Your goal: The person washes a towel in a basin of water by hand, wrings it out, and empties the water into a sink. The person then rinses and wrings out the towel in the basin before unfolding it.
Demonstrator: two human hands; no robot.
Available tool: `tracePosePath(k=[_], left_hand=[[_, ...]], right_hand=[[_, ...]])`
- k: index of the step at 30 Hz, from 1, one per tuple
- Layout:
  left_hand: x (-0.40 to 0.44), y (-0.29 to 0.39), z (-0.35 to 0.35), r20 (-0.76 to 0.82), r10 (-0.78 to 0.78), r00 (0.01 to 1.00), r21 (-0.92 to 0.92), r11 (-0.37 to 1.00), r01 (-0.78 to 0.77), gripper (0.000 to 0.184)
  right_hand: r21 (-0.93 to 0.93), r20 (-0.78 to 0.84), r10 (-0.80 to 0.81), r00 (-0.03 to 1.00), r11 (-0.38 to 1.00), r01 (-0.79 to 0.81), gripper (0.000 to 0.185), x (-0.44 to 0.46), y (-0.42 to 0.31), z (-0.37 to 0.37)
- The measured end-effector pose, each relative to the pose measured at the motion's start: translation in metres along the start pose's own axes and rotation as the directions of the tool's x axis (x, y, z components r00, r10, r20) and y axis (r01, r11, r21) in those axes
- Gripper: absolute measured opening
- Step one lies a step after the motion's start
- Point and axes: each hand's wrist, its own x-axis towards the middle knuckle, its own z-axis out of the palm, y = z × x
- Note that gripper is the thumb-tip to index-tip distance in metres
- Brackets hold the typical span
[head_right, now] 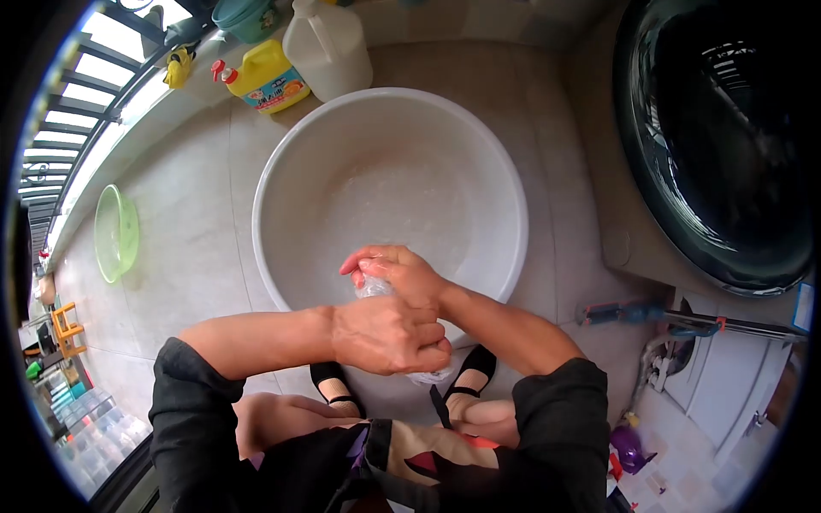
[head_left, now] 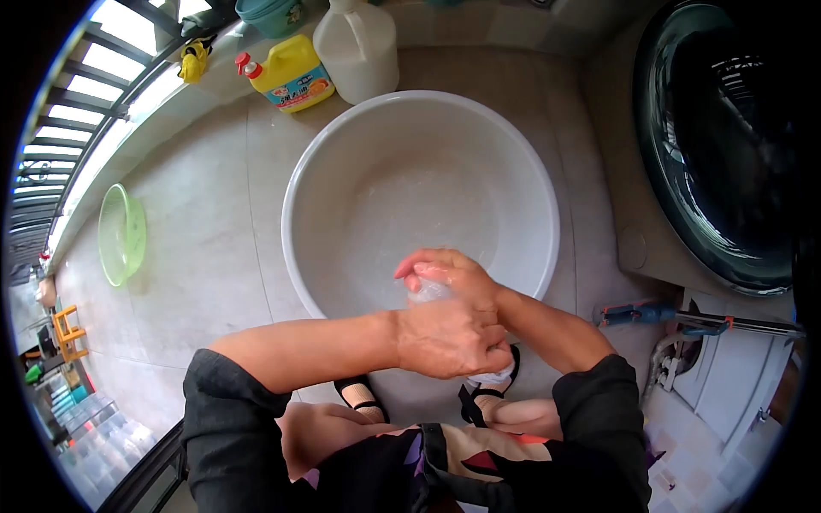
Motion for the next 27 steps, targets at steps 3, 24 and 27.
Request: tracePosePath(k=[3,24,27], left_hand=[[-0.011,-0.013,0.011,0.095,0.052,0.994,0.012,0.999,-0.053,0.013],[-0.066,-0.038,0.008,0.448,-0.827,0.339,-0.894,-0.422,0.150,0.044],[-0.072,-0.048,0.022,0.510,-0.779,0.364,-0.859,-0.442,0.257,0.046]], right_hand=[[-0.074,-0.041,-0.022,0.999,0.997,0.019,0.020,0.011,0.011,-0.004],[-0.747,-0.226,-0.405,0.886,0.656,0.109,0.020,0.034,-0.032,-0.025],[-0.845,-0.127,-0.213,0.969,0.535,0.007,0.027,0.032,-0.047,-0.022]])
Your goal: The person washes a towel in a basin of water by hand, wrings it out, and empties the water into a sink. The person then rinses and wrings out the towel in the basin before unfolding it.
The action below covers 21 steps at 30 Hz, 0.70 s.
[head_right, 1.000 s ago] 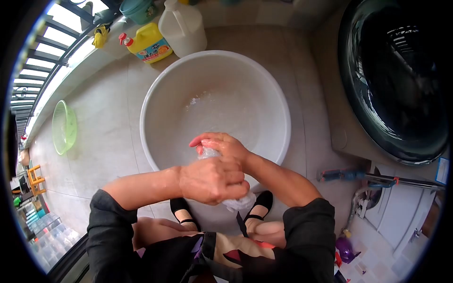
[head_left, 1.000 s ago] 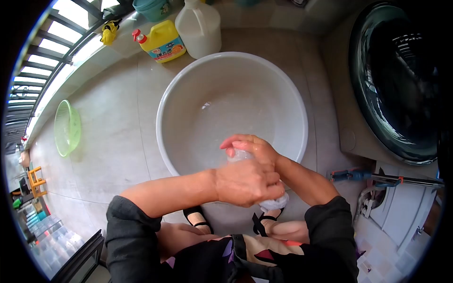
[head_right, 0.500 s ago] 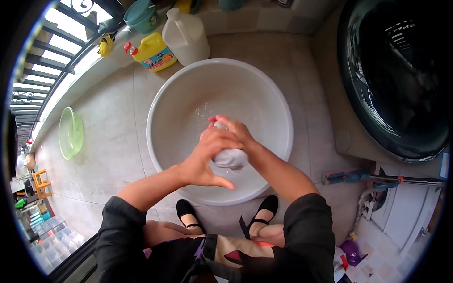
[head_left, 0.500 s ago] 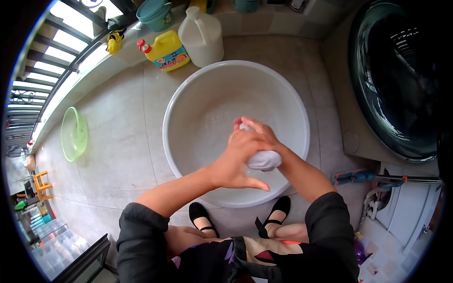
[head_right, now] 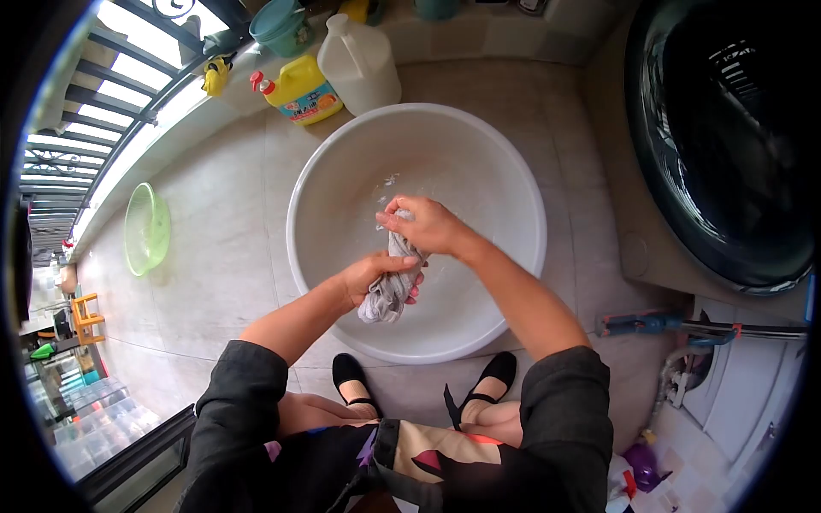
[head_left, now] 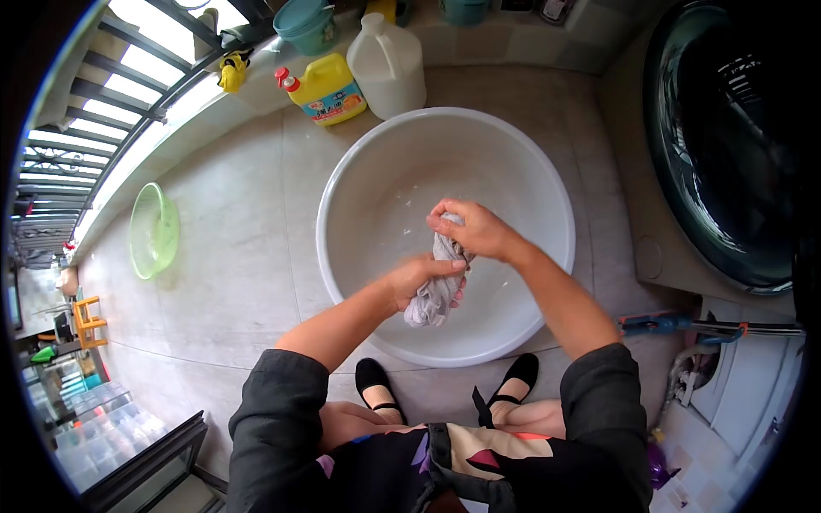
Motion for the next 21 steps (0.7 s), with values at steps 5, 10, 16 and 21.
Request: tracePosePath(k=[5,10,16,21], left_hand=[[-0.004,-0.008,0.024,0.386,0.025,0.922,-0.357,0.926,0.124,0.057],[0.006,0.002,0.067,0.394,0.273,0.878,-0.515,0.857,-0.036,0.064],[0.000,0.014,0.105,0.241,0.627,0.740,-0.837,0.521,-0.168,0.059],[-0.001,0.013,0.099,-0.010,0.524,0.852,-0.632,0.657,-0.412,0.045]], right_hand=[[0.571,0.146,-0.263,0.954,0.810,0.136,0.044,0.009,0.031,-0.024],[0.993,0.069,-0.812,0.580,0.113,0.041,0.046,0.023,0.026,-0.031],[0.952,-0.107,-0.803,0.586,0.087,0.292,0.040,0.010,-0.007,-0.047],[0.768,-0.093,-0.441,0.893,0.539,0.346,0.028,-0.014,-0.017,-0.049]])
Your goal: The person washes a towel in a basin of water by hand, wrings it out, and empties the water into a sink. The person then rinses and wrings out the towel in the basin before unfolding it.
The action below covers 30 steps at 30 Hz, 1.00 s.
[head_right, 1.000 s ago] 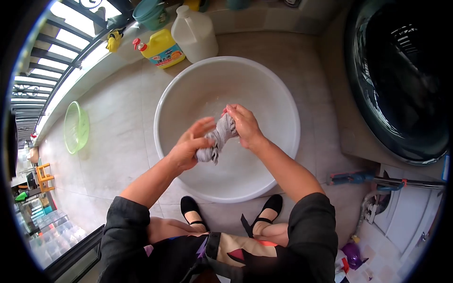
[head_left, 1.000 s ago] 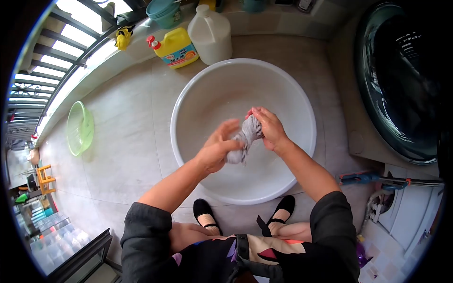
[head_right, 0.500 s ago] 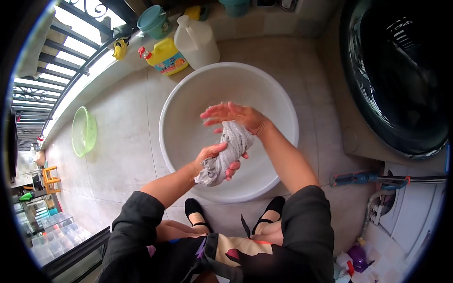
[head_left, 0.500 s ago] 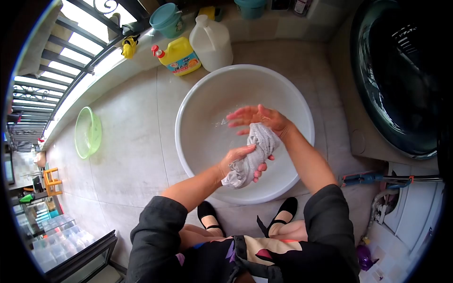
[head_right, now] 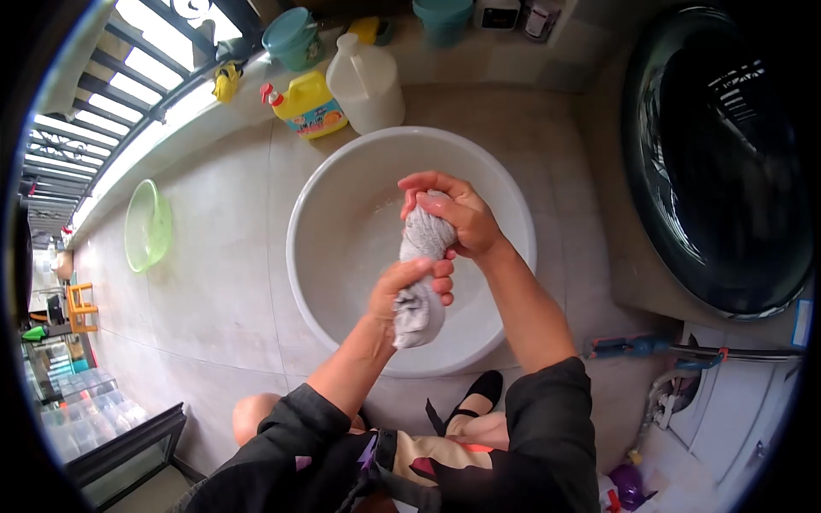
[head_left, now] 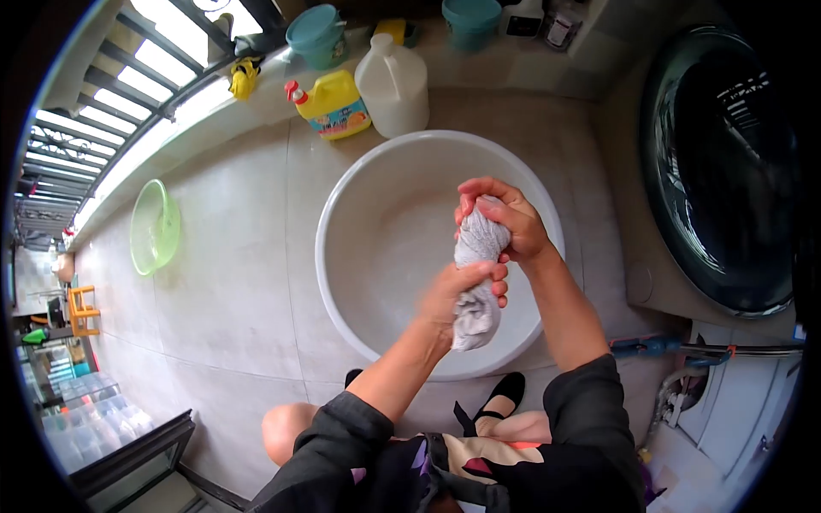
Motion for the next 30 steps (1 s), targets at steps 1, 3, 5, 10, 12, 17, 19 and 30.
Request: tracePosePath(k=[1,3,5,10,12,17,19,30], left_hand=[[0.005,-0.006,-0.009,-0.085,-0.012,0.996,0.169,0.985,0.027,0.040],[0.011,-0.021,-0.027,-0.231,-0.014,0.973,0.315,0.945,0.088,0.024],[0.018,-0.038,-0.058,-0.266,-0.037,0.963,0.318,0.940,0.124,0.019],[0.028,-0.060,-0.093,-0.394,0.078,0.916,0.364,0.928,0.077,0.010],[0.031,-0.065,-0.112,-0.414,0.093,0.906,0.363,0.929,0.070,0.012],[0.035,-0.062,-0.140,-0.487,0.249,0.837,0.470,0.883,0.011,0.016],[0.033,-0.045,-0.134,-0.416,0.219,0.883,0.398,0.916,-0.040,0.016],[0.001,-0.022,-0.046,0.057,-0.406,0.912,-0.189,0.893,0.409,0.038]], right_hand=[[-0.066,-0.173,0.134,0.976,0.987,-0.147,0.026,-0.004,0.001,0.002],[-0.248,-0.236,0.223,0.946,0.927,-0.281,0.023,-0.012,0.013,-0.003],[-0.408,-0.311,0.285,0.907,0.821,-0.398,0.021,-0.018,0.026,-0.006],[-0.792,-0.440,0.224,0.869,0.359,-0.494,0.021,-0.024,0.066,-0.011],[-0.828,-0.424,0.179,0.888,0.321,-0.460,0.021,-0.026,0.089,-0.020],[-0.868,-0.437,0.105,0.893,0.213,-0.450,0.020,-0.015,0.112,-0.011],[-0.797,-0.525,0.152,0.838,0.259,-0.546,0.020,-0.002,0.103,-0.004],[-0.576,0.170,0.743,0.647,0.608,-0.546,0.029,0.021,-0.003,-0.017]])
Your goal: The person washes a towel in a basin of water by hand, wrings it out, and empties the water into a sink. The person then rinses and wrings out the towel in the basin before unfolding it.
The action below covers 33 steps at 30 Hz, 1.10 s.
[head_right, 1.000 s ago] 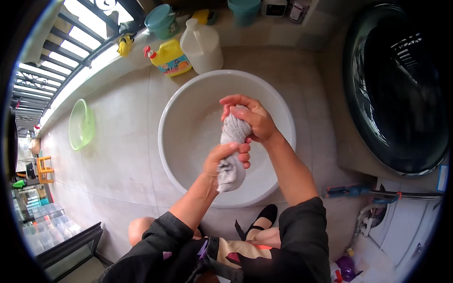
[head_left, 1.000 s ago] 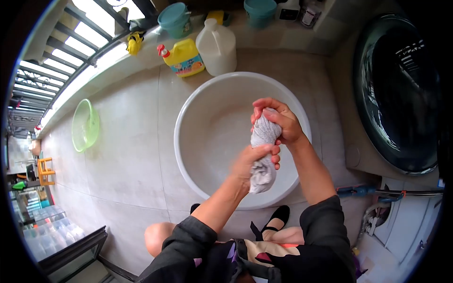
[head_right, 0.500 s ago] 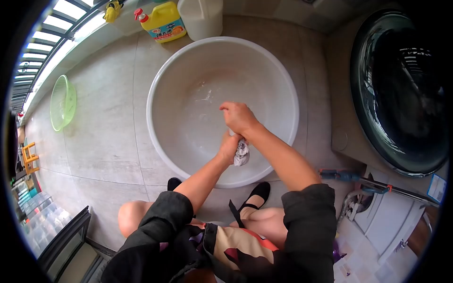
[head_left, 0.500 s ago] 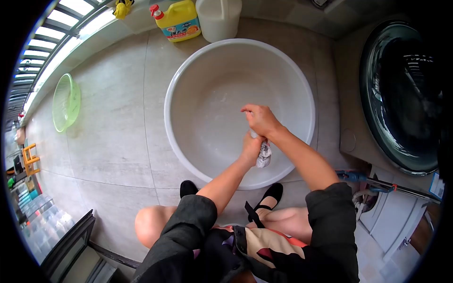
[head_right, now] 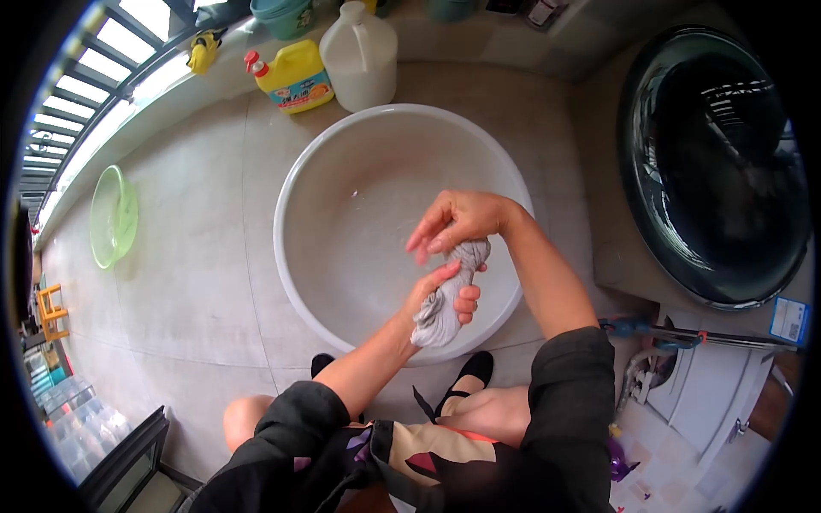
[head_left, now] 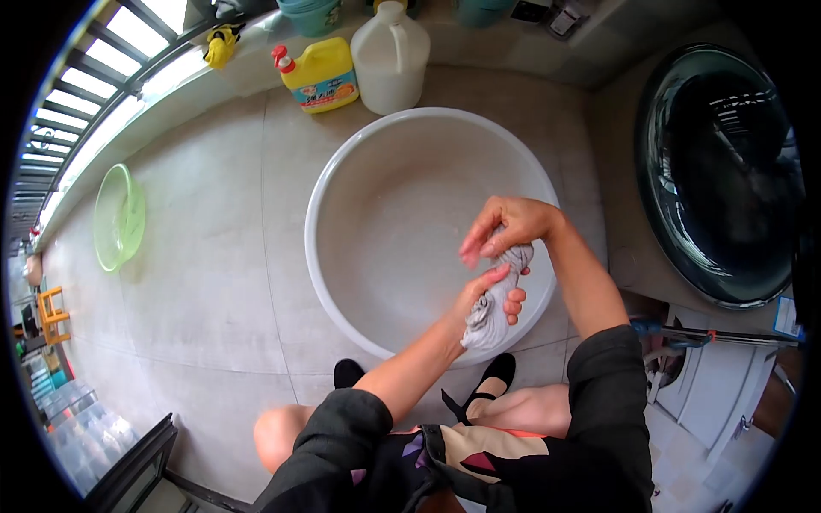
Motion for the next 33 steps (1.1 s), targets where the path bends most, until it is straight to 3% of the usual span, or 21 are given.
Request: tracePosePath(k=[2,3,4,5,6,7,8,10,12,16,17,20,21,22,24,25,27,31,33], left_hand=[[-0.005,-0.006,0.009,0.045,0.001,0.999,-0.114,0.994,0.004,0.039],[-0.011,-0.006,0.018,0.076,0.023,0.997,-0.134,0.991,-0.012,0.042],[-0.013,-0.005,0.021,0.084,0.015,0.996,-0.130,0.992,-0.004,0.042],[-0.014,-0.005,0.023,0.188,0.024,0.982,-0.258,0.966,0.026,0.043],[-0.014,-0.004,0.024,0.287,0.047,0.957,-0.379,0.923,0.068,0.045],[-0.015,-0.002,0.025,0.350,0.067,0.934,-0.431,0.897,0.097,0.039],[-0.015,-0.002,0.025,0.355,0.062,0.933,-0.427,0.899,0.103,0.039],[-0.015,-0.002,0.024,0.379,0.110,0.919,-0.505,0.857,0.106,0.040],[-0.016,-0.003,0.026,0.378,0.117,0.918,-0.512,0.853,0.102,0.040],[-0.017,-0.003,0.028,0.399,0.154,0.904,-0.510,0.857,0.079,0.040],[-0.017,-0.001,0.030,0.360,0.146,0.922,-0.433,0.901,0.026,0.040],[-0.019,-0.001,0.037,0.226,0.124,0.966,-0.295,0.954,-0.054,0.038],[-0.019,-0.002,0.040,0.075,0.138,0.988,-0.062,0.989,-0.134,0.036],[-0.018,-0.004,0.042,-0.069,0.185,0.980,0.185,0.968,-0.170,0.034],[-0.013,-0.009,0.035,-0.092,0.180,0.979,0.223,0.962,-0.155,0.028],[-0.010,-0.012,0.030,-0.134,0.175,0.975,0.215,0.966,-0.144,0.027],[-0.003,-0.017,0.022,-0.165,0.157,0.974,0.202,0.972,-0.122,0.025],[0.003,-0.023,0.004,-0.227,0.225,0.947,0.241,0.956,-0.170,0.023],[0.009,-0.023,-0.012,-0.234,0.225,0.946,0.255,0.953,-0.163,0.021]], right_hand=[[0.097,0.011,0.019,1.000,0.995,-0.020,0.026,-0.014,-0.003,0.002],[0.233,-0.002,-0.251,0.968,0.941,0.244,0.023,-0.019,0.008,0.000],[0.355,-0.047,-0.500,0.865,0.801,0.482,0.021,-0.022,0.017,0.001],[0.469,-0.070,-0.626,0.777,0.667,0.579,0.019,-0.019,0.026,0.004],[0.462,-0.074,-0.624,0.778,0.670,0.582,0.019,-0.017,0.028,0.012],[0.532,-0.173,-0.669,0.723,0.554,0.640,0.022,-0.014,0.029,0.020],[0.584,-0.275,-0.698,0.662,0.425,0.691,0.025,-0.012,0.032,0.026],[0.575,-0.283,-0.714,0.641,0.408,0.709,0.026,-0.011,0.041,0.031],[0.623,-0.405,-0.702,0.586,0.257,0.739,0.026,-0.008,0.046,0.041],[0.626,-0.470,-0.667,0.579,0.210,0.751,0.017,-0.005,0.045,0.048],[0.617,-0.474,-0.667,0.575,0.214,0.757,0.017,-0.008,0.044,0.046],[0.562,-0.569,-0.381,0.728,0.466,0.683,0.021,-0.018,0.023,0.048],[0.477,-0.604,-0.298,0.740,0.608,0.634,0.025,-0.020,0.008,0.051],[0.476,-0.607,-0.297,0.738,0.608,0.636,0.025,-0.023,0.004,0.050],[0.309,-0.536,-0.143,0.832,0.884,0.351,0.030,-0.029,0.002,0.049],[0.316,-0.539,-0.133,0.831,0.883,0.346,0.030,-0.030,0.002,0.052],[0.081,-0.584,-0.057,0.810,0.988,0.128,0.028,-0.030,-0.001,0.055],[-0.030,-0.659,-0.023,0.752,1.000,0.004,0.026,-0.020,0.009,0.061],[-0.204,-0.667,-0.051,0.743,0.972,-0.117,0.026,-0.015,0.013,0.061]])
